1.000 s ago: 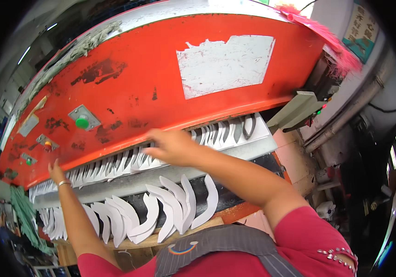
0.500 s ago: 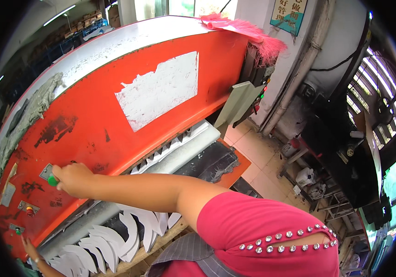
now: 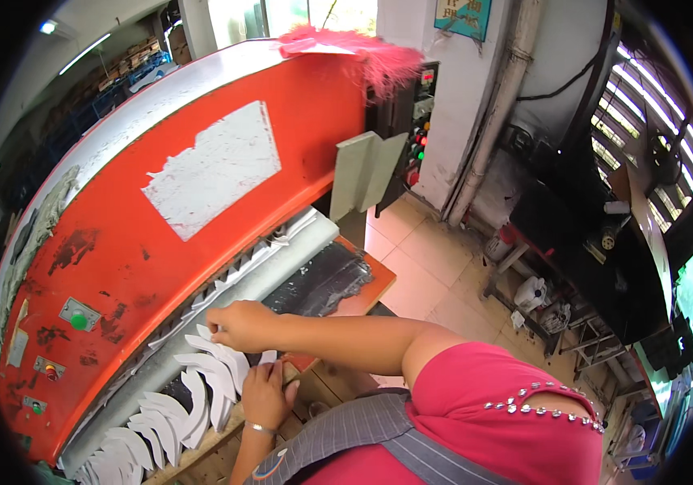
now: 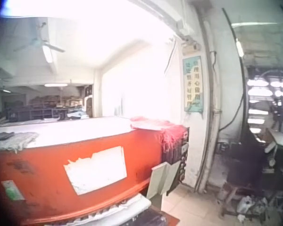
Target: Operating a hydraulic press machine with a metal die to cut shoe upper components from sheets of material and collecting them in a sack.
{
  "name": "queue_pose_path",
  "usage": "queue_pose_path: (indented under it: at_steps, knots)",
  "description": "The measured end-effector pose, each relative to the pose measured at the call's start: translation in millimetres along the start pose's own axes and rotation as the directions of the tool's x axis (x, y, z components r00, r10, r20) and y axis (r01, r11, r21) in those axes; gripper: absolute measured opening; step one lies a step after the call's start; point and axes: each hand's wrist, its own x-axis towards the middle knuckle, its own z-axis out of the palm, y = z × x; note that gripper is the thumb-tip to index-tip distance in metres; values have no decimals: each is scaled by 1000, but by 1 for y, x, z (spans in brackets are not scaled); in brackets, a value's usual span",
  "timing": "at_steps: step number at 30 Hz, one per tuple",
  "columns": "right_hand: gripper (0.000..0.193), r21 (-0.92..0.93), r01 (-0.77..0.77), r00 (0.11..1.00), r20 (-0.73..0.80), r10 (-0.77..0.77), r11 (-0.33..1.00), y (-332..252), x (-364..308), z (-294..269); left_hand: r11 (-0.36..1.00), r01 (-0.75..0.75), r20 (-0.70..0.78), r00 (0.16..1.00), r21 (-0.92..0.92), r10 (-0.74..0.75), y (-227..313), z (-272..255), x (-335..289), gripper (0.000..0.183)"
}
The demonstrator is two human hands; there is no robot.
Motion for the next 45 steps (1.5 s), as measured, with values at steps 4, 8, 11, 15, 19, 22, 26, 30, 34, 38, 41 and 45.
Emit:
queue_pose_path:
  at_steps: [4,8,11,15,19,22,26,30,34,38,41,45]
  knots:
    - [21,-38,-69,998,-7,69,997,32,-50,-4,981,125,-67,991,148,-116,20,25,4,47]
    - [21,30,-160,985,70,158,987,47,-87,-6,970,202,-120,975,134,-187,25,45,1,40]
    - [21,3,-147,989,11,147,989,73,-98,-20,967,222,-132,970,124,-206,34,52,-5,37]
    - [22,-291,-235,971,-37,234,928,96,-96,-73,961,251,-156,960,116,-232,54,51,-22,36]
    - [33,-611,-152,986,-44,158,777,143,-76,-113,969,234,-67,971,82,-229,74,42,-39,39]
    - [34,-723,-19,988,-121,-99,690,178,-59,-121,979,187,24,982,74,-190,85,25,-44,39]
    - [26,-839,235,957,112,-267,490,205,-34,-116,997,46,197,980,-56,-34,83,7,-34,33]
    - [13,-751,528,846,423,-325,397,209,-23,-130,941,132,72,991,-311,-116,90,-4,0,30]
    - [32,-537,484,839,509,-191,691,144,-58,-155,919,140,-59,983,-369,-173,110,-15,36,52]
    - [52,76,155,844,508,-172,985,89,-119,-177,839,117,-178,953,-531,-245,129,-15,62,102]
    - [54,379,-45,755,618,-217,924,75,-151,-170,454,154,9,952,-878,-307,136,5,60,107]
    - [60,734,-300,769,564,-301,609,98,-183,-115,250,241,158,937,-938,-312,130,23,39,85]
